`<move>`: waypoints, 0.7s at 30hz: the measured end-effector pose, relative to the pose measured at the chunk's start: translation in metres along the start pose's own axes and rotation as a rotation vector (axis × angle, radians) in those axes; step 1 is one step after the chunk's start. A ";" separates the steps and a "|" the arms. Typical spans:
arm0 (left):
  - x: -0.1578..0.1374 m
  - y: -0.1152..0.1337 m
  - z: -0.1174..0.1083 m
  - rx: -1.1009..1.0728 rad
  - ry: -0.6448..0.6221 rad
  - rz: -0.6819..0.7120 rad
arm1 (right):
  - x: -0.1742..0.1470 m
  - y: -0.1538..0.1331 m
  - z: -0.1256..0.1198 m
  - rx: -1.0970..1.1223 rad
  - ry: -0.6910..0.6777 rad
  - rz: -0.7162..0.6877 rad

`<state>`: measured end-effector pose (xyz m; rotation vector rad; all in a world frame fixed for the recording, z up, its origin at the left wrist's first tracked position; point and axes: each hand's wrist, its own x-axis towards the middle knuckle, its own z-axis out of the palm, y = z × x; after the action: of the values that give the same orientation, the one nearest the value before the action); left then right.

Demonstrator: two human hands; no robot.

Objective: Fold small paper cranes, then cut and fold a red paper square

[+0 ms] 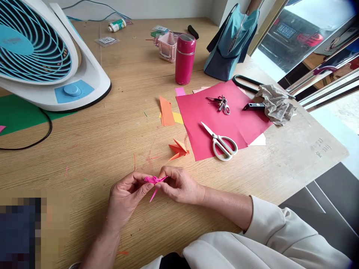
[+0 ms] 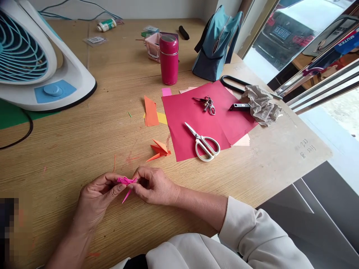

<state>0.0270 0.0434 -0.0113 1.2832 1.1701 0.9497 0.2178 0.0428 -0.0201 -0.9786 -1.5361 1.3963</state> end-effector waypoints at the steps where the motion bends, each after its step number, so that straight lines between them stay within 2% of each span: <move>1: 0.001 0.000 0.000 0.004 -0.005 0.018 | 0.000 0.000 0.000 0.008 0.007 0.003; 5: 0.002 0.000 0.001 0.083 -0.003 0.113 | 0.000 0.000 -0.001 0.035 0.041 0.011; 11: 0.003 -0.002 -0.003 0.158 -0.063 0.166 | -0.001 0.000 -0.001 0.028 0.037 0.006; 16: 0.003 0.001 -0.003 0.171 -0.096 0.135 | -0.002 0.001 -0.001 0.031 0.025 -0.013; 21: 0.002 0.000 0.000 0.139 -0.041 0.098 | -0.001 0.001 -0.003 -0.014 0.058 -0.026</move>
<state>0.0278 0.0457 -0.0116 1.4759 1.1661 0.9218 0.2209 0.0426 -0.0210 -0.9960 -1.5128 1.3292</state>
